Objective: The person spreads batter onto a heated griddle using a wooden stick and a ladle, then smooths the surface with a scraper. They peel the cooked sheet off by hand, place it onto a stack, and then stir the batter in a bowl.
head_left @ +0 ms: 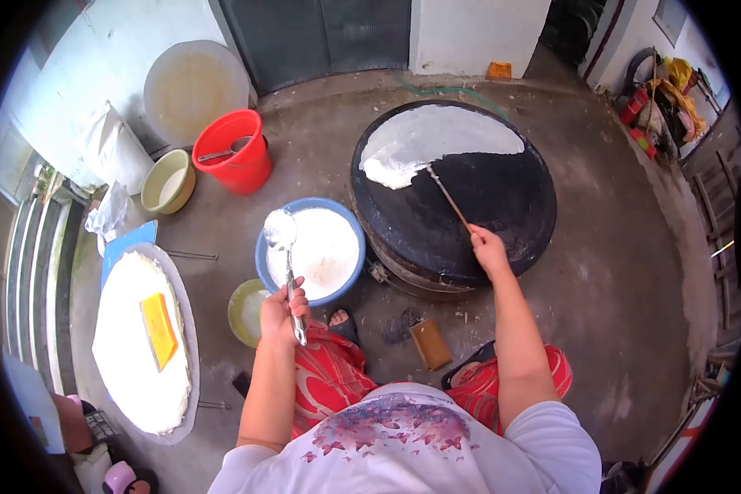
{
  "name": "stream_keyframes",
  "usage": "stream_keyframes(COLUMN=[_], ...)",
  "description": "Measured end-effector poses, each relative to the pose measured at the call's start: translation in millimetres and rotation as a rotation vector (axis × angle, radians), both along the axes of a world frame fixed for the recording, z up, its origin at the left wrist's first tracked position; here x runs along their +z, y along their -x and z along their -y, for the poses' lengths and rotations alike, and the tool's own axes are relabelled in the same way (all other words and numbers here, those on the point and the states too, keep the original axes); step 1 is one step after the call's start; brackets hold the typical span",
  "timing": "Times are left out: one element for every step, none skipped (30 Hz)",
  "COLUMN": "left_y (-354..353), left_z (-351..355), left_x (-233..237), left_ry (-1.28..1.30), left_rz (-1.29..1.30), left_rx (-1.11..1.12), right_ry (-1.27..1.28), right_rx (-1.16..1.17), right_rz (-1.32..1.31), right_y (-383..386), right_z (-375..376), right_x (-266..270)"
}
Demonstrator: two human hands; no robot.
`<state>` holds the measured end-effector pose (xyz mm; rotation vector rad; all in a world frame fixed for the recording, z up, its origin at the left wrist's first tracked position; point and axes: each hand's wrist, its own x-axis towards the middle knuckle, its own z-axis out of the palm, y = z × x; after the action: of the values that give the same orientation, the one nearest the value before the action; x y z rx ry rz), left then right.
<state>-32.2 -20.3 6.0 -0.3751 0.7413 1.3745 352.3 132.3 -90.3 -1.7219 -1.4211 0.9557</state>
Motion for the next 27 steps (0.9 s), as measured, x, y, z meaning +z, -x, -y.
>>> stream_keyframes(left_y=[-0.1, 0.3, 1.7, 2.5, 3.5, 4.9, 6.3, 8.2, 10.4, 12.0, 13.3, 14.9, 16.1, 17.1, 18.4, 19.2, 20.0, 20.8, 20.4, 20.8, 21.6, 21.4, 17.6, 17.7, 18.9, 21.0, 22.0], left_z=[-0.4, 1.0, 2.3, 3.7, 4.1, 4.2, 4.2, 4.8, 6.2, 7.5, 8.9, 9.5, 9.5, 10.2, 11.7, 12.6, 13.4, 13.1, 13.2, 14.3, 15.1, 13.9, 13.1, 13.5, 14.7, 16.3, 16.3], left_x=[1.5, 2.1, -0.5, -2.2, -3.4, -4.0, -4.3, -4.4, -4.9, -5.1, -4.8, -4.3, -4.4, -5.0, -5.6, -6.0, -6.0, -5.2, -3.7, -4.2, -4.8, -4.2, 3.0, 4.8, 5.3, 5.1, 4.3], left_ry=[-0.007, -0.012, -0.03, -0.027, -0.032, -0.038, -0.04, -0.042, -0.042, -0.042, -0.048, -0.055, -0.055, -0.059, -0.061, -0.059, -0.065, -0.072, -0.067, -0.066, -0.064, -0.064, -0.009, -0.006, -0.012, -0.014, -0.013], left_rz=[0.018, 0.038, 0.05, 0.054, 0.063, 0.072, 0.078, 0.088, 0.097, 0.101, 0.096, 0.09, 0.092, 0.085, 0.077, 0.075, 0.073, 0.07, 0.06, 0.053, 0.05, 0.046, -0.023, -0.028, 0.01, 0.049, 0.05], left_rx=[-0.005, -0.008, -0.012, -0.012, -0.011, -0.01, -0.01, -0.01, -0.01, -0.01, -0.016, -0.022, -0.021, -0.029, -0.037, -0.037, -0.045, -0.055, -0.059, -0.061, -0.071, -0.081, -0.078, -0.076, -0.072, -0.072, -0.068], right_ry=[-0.004, -0.007, -0.027, 0.011, 0.04, 0.069, 0.067, 0.046, 0.026, 0.027, -0.034, -0.096, -0.134, -0.134, -0.179, -0.226, -0.213, -0.201, -0.194, -0.184, -0.123, -0.063, 0.021, 0.023, 0.049, 0.08, 0.082], right_rx=[0.066, 0.135, 0.151, 0.164, 0.16, 0.155, 0.155, 0.165, 0.175, 0.174, 0.16, 0.146, 0.152, 0.154, 0.14, 0.126, 0.16, 0.192, 0.225, 0.259, 0.29, 0.322, 0.325, 0.328, 0.269, 0.206, 0.159], right_rz=[0.024, 0.05, 0.053, 0.054, 0.067, 0.081, 0.087, 0.195, 0.303, 0.306, 0.351, 0.395, 0.517, 0.518, 0.56, 0.6, 0.57, 0.538, 0.581, 0.622, 0.679, 0.734, 0.736, 0.731, 0.693, 0.656, 0.613], right_y=[9.1, 18.2, 28.4, 33.1, 35.9, 38.2, 39.4, 40.8, 43.4, 46.6, 50.5, 56.4, 65.3, 77.6, 93.2, 110.4, 131.8, 154.7, 174.7, 194.1, 214.3, 232.7, 247.1, 251.4, 254.3, 255.3, 250.4], right_z=[5.3, 13.3, 26.9, 38.4, 51.9, 66.7, 82.7, 99.7, 114.4, 126.3, 137.8, 145.6, 148.8, 145.2, 137.3, 127.7, 115.3, 99.7, 81.3, 63.6, 49.7, 36.3, 23.7, 19.9, 18.9, 21.2, 29.7], right_x=[-0.8, -2.2, 6.0, 10.7, 18.0, 26.5, 36.8, 46.7, 49.5, 46.5, 42.8, 40.0, 37.1, 32.9, 28.1, 26.9, 34.2, 42.7, 36.9, 26.5, 24.3, 22.7, 18.0, 18.4, 17.9, 17.2, 17.1])
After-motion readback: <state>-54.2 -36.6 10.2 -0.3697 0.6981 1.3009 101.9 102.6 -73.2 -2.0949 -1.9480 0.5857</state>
